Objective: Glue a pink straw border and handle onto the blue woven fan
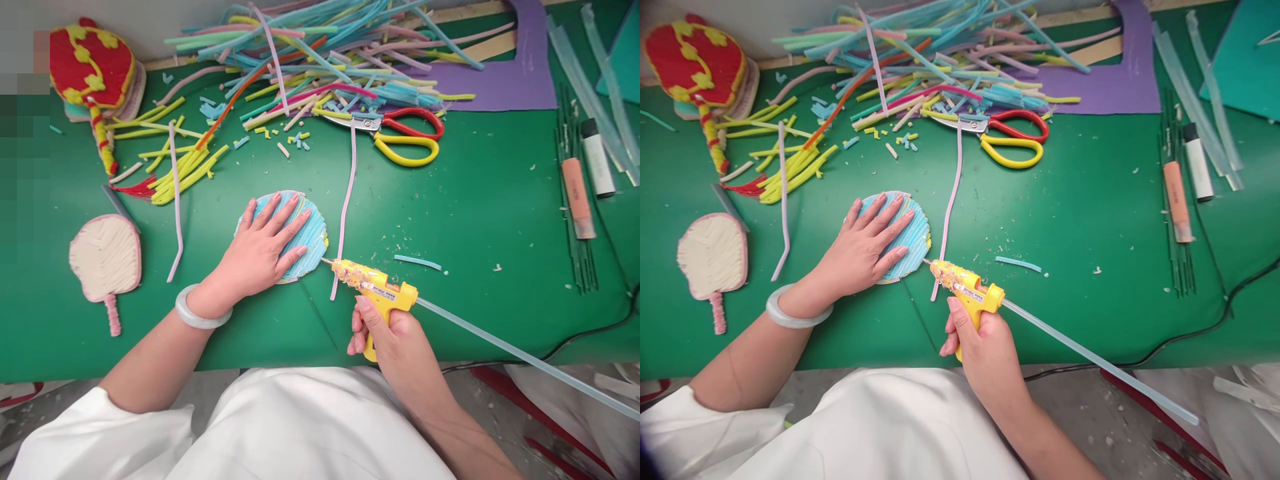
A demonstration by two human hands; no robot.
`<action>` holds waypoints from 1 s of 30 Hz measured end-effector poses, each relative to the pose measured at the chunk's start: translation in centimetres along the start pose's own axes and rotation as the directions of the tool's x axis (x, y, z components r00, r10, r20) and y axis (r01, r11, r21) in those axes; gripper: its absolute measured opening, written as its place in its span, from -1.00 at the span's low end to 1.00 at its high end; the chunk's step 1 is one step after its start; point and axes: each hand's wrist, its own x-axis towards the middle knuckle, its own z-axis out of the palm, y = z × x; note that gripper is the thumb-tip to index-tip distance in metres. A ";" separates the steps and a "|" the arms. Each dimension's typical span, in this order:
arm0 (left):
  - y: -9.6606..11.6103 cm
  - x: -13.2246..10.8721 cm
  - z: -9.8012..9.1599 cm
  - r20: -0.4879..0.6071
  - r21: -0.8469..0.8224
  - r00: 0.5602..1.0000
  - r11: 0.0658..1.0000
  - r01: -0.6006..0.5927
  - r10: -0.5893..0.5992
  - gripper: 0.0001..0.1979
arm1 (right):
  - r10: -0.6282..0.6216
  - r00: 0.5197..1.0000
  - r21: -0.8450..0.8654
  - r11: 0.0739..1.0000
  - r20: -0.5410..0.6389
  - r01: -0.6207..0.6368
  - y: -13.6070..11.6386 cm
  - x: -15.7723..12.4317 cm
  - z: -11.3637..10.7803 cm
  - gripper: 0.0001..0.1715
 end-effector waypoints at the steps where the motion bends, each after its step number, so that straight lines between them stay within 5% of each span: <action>1: 0.0 0.0 0.0 -0.002 0.001 1.000 1.000 0.000 0.000 -0.40 | -0.002 1.000 0.004 1.000 -0.001 0.002 -0.1 0.0 0.0 -0.25; 30: -0.1 -0.1 0.2 -0.020 0.010 1.000 1.000 -0.009 0.010 -0.41 | -0.083 0.996 0.000 0.997 -0.030 0.083 -0.6 1.0 -0.6 -0.28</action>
